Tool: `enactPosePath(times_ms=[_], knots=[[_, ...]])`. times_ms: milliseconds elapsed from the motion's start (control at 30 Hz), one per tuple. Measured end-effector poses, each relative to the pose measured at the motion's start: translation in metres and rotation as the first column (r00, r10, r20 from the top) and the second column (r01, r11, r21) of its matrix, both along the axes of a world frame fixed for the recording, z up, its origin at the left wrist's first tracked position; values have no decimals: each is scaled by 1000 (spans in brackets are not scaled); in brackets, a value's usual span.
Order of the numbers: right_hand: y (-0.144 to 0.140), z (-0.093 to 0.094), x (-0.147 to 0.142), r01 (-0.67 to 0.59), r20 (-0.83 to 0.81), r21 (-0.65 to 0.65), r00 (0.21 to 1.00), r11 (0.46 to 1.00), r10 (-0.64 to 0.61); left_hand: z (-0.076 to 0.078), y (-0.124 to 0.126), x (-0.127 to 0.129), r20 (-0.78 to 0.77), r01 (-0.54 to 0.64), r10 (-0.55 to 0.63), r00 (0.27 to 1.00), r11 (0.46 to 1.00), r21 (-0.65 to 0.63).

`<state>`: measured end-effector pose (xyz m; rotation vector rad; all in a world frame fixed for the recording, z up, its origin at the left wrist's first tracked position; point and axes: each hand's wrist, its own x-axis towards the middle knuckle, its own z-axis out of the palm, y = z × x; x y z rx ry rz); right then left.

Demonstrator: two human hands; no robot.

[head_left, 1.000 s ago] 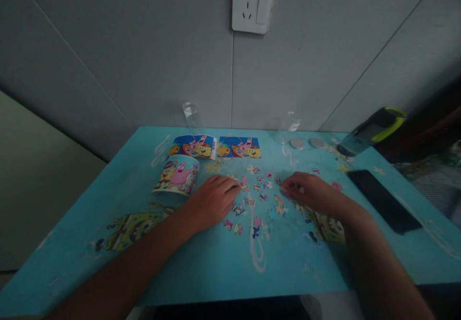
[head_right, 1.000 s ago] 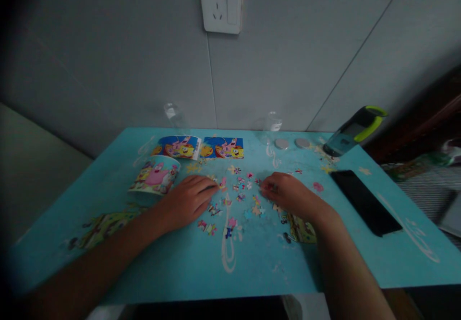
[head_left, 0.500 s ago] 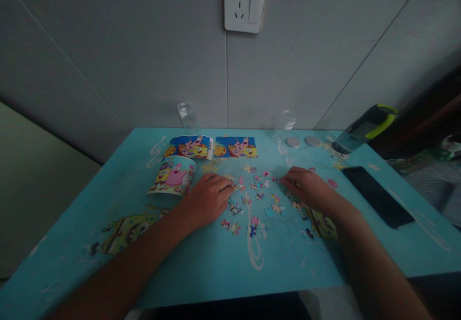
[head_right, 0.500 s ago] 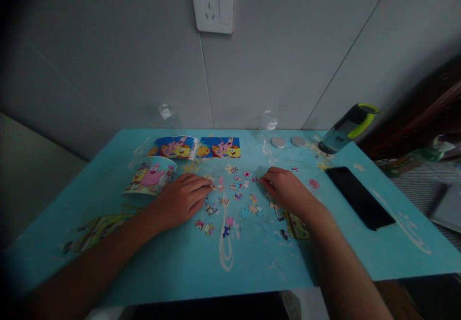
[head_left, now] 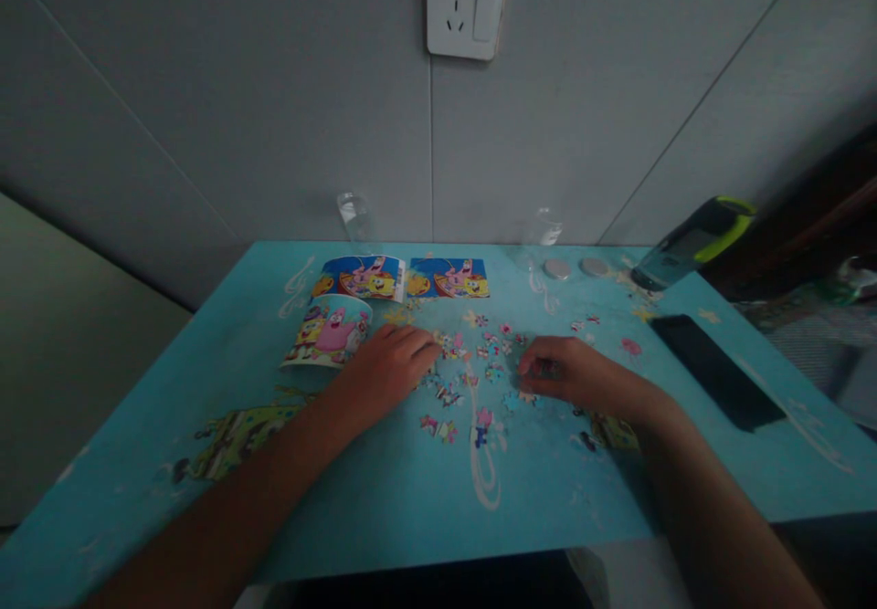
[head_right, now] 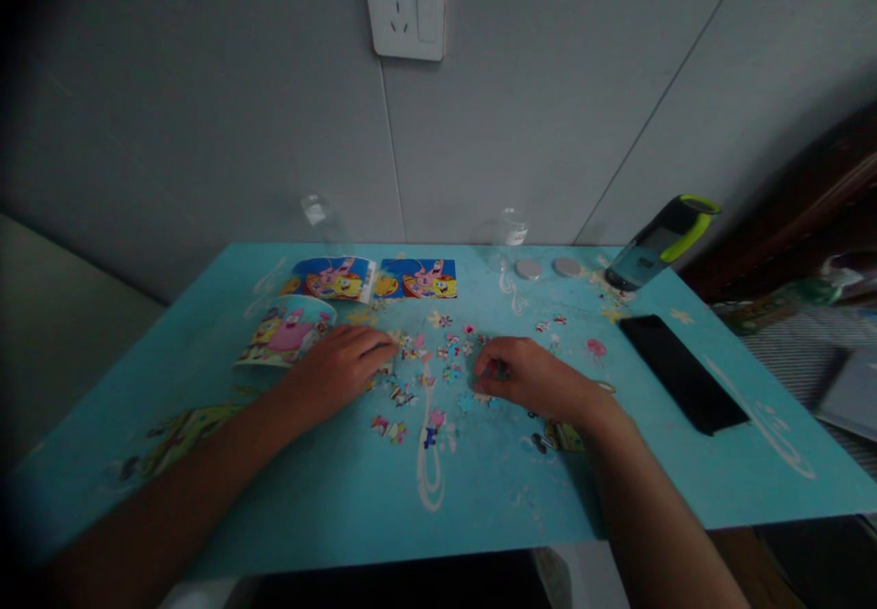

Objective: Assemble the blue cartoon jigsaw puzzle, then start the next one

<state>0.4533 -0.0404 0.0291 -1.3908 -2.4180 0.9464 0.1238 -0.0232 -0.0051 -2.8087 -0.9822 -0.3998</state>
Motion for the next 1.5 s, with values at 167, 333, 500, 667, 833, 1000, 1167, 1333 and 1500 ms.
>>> enactPosePath(times_ms=[167,333,500,667,833,1000,1167,1333,1500], knots=[[-2,1,-1,-46,42,-31,998,998,47,4,-4,4,31,26,-26,999,1000,-17],[2,-6,3,16,66,-28,998,999,-14,0,-16,21,147,235,-222,964,969,-74],[5,-10,3,88,38,-8,995,996,-88,-8,-33,39,129,327,-311,942,935,-136],[4,-4,-7,84,5,169,996,982,-86,-4,-37,42,151,328,-304,940,929,-171],[-3,1,-16,-129,-50,139,989,982,137,0,-34,41,127,339,-323,938,931,-134],[-4,2,-16,-195,-64,99,977,976,201,1,-34,40,127,370,-359,925,926,-70],[-2,2,-15,-187,-48,66,981,980,190,0,-33,41,110,374,-366,924,925,-67],[-5,0,-13,-183,-23,30,983,983,184,-1,-32,40,104,380,-374,922,924,-47],[-4,-3,-13,-176,-32,26,984,984,176,4,-34,39,101,356,-354,930,935,2]])
